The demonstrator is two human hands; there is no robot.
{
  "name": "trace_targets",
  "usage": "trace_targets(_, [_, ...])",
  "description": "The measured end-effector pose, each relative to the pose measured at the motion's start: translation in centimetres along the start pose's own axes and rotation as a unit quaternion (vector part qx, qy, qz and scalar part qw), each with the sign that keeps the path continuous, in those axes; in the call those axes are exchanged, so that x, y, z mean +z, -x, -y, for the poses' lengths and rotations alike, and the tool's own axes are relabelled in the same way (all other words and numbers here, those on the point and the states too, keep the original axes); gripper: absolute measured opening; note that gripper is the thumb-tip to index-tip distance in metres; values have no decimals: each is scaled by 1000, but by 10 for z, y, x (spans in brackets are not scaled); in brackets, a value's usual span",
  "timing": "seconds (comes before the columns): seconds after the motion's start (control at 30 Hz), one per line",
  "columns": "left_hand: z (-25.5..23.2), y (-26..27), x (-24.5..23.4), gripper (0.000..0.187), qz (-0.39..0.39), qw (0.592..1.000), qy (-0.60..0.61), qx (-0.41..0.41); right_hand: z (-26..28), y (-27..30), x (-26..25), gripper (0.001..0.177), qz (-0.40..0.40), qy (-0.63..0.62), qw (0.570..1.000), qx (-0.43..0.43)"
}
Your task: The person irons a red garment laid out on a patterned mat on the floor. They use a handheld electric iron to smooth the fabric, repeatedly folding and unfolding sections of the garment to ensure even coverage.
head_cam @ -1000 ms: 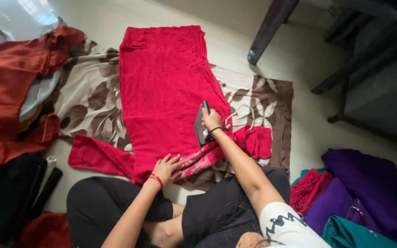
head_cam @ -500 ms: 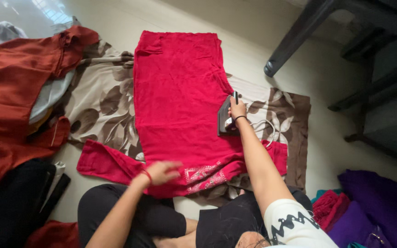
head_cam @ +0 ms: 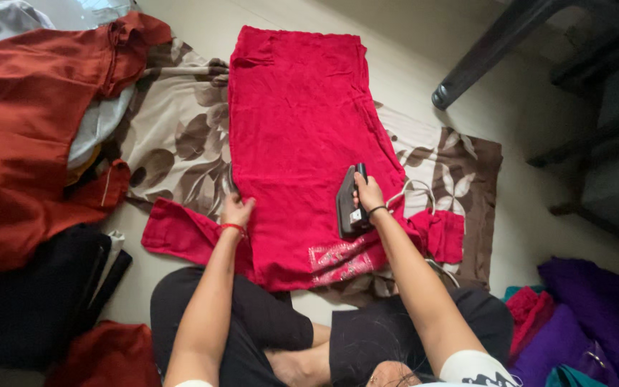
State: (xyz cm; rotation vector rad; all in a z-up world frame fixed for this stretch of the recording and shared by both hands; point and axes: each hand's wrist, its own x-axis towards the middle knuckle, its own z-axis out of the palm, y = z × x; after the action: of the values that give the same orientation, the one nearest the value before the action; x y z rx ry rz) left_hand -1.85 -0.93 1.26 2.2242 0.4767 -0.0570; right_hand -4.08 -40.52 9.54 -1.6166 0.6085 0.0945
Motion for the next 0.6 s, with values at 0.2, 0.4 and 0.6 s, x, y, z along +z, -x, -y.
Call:
trace_targets(0.2, [3, -2, 1, 55, 4, 997, -74, 24, 18, -35, 20, 38, -46, -5, 999, -29])
trace_targets(0.4, [-30, 13, -25, 55, 67, 981, -180, -34, 50, -107, 41, 39, -62, -11, 997, -38])
trace_targets(0.6, [-23, 3, -25, 57, 85, 976, -197, -27, 60, -109, 49, 38, -31, -43, 998, -17])
